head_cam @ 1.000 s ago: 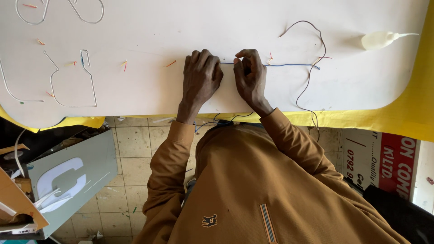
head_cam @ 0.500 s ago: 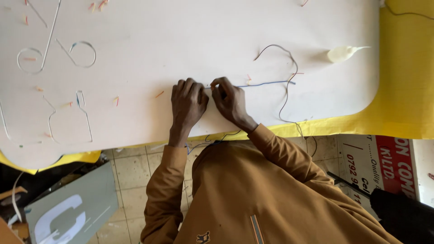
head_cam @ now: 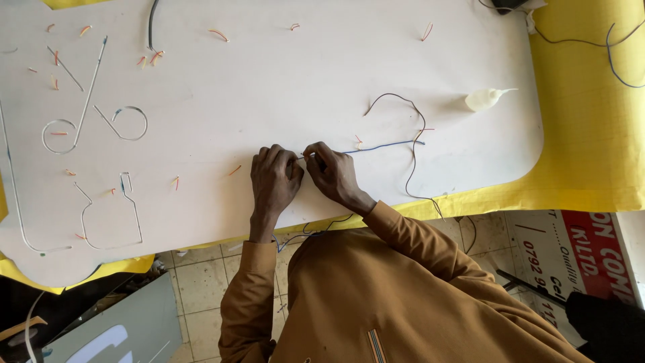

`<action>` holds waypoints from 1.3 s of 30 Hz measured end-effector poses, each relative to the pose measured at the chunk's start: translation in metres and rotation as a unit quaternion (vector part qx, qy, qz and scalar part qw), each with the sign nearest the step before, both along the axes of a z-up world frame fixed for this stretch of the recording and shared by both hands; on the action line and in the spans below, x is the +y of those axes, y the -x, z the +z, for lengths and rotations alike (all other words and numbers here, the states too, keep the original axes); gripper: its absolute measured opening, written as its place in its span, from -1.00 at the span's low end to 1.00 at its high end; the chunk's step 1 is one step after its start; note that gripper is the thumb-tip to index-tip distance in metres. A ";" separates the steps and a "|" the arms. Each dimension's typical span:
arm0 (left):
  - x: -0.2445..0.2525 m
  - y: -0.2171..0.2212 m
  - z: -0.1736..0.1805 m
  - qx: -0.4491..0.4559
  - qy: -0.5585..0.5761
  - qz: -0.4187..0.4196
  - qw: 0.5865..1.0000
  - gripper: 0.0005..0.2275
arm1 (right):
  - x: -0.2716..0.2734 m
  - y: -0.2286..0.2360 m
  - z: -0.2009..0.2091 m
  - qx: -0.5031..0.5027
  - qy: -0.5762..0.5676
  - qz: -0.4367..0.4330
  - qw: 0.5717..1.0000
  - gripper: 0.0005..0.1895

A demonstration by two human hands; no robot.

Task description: The person applies glue from a small white bottle to the ends of wires and then inserts them into holes on a white neon sign panel. They use pliers to cut a wire and a soldering iron to work on the connections. The person lifts and rotates the sign panel to access different sides while continuing to insert wires.

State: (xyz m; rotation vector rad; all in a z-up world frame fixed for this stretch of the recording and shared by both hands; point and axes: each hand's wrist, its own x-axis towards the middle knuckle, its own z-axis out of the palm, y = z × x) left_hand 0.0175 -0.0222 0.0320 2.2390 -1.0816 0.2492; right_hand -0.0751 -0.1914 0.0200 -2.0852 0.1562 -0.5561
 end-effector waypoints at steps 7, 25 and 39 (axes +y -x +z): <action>0.003 -0.016 0.001 0.036 0.007 -0.064 0.997 -0.94 | -0.005 0.010 0.016 0.045 0.034 0.050 0.997 -0.81; -0.018 -0.075 0.011 0.205 -0.077 -0.131 0.967 -0.94 | -0.070 -0.008 0.059 0.206 -0.064 0.213 0.953 -0.94; -0.020 -0.072 0.022 0.237 -0.083 -0.121 0.960 -0.95 | -0.070 0.002 0.030 -0.001 -0.136 0.165 0.977 -0.88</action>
